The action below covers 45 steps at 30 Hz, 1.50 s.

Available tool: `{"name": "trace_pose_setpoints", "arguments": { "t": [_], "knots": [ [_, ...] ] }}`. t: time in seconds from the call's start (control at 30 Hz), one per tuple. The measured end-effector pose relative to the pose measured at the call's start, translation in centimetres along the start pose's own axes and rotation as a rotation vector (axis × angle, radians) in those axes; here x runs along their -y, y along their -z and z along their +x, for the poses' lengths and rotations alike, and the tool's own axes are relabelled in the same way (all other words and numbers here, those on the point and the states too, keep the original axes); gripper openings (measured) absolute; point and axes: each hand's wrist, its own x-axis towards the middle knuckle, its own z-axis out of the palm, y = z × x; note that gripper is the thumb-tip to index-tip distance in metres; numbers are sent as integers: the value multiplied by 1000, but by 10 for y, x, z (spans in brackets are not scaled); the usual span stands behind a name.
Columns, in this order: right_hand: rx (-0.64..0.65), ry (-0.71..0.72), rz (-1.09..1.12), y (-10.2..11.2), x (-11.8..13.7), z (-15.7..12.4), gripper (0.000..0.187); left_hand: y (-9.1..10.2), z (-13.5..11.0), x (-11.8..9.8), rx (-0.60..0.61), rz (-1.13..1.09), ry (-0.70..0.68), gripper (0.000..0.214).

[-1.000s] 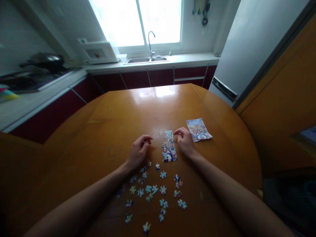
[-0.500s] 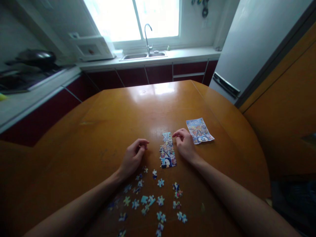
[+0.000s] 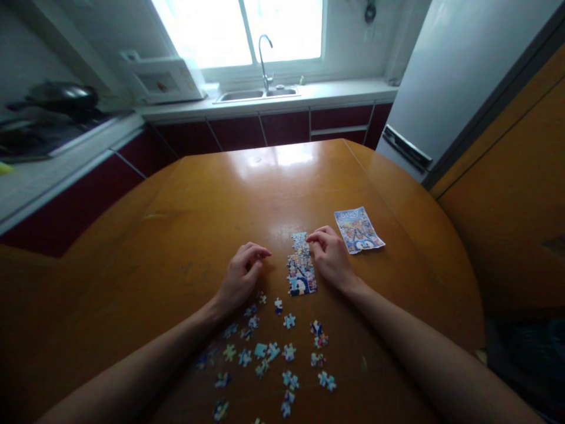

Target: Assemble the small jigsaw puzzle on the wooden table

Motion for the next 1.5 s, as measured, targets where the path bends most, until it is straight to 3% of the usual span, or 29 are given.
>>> {"name": "trace_pose_setpoints", "arguments": {
  "t": [0.53, 0.77, 0.87, 1.07, 1.17, 1.3, 1.5],
  "knots": [
    [-1, -12, -11, 2, 1, 1, 21, 0, 3, 2, -42, -123, 44, 19],
    [5, -7, -24, 2, -3, 0, 21, -1, 4, 4, -3, -100, 51, 19],
    [5, -3, -28, 3, -3, 1, 21, 4, 7, 4, 137, -88, 61, 15],
    [10, 9, -44, 3, -4, 1, 21, 37, 17, -5, 637, -75, 84, 14],
    [15, 10, -53, 3, -3, 1, 21, 52, 21, -7, 800, -32, 27, 17],
    [17, 11, -51, 3, -2, 1, 22, 57, 25, -3, 892, -2, -46, 21],
    [20, 12, -52, 3, -4, 1, 21, 52, 23, 2, 862, 43, -165, 13]
  ]
}}
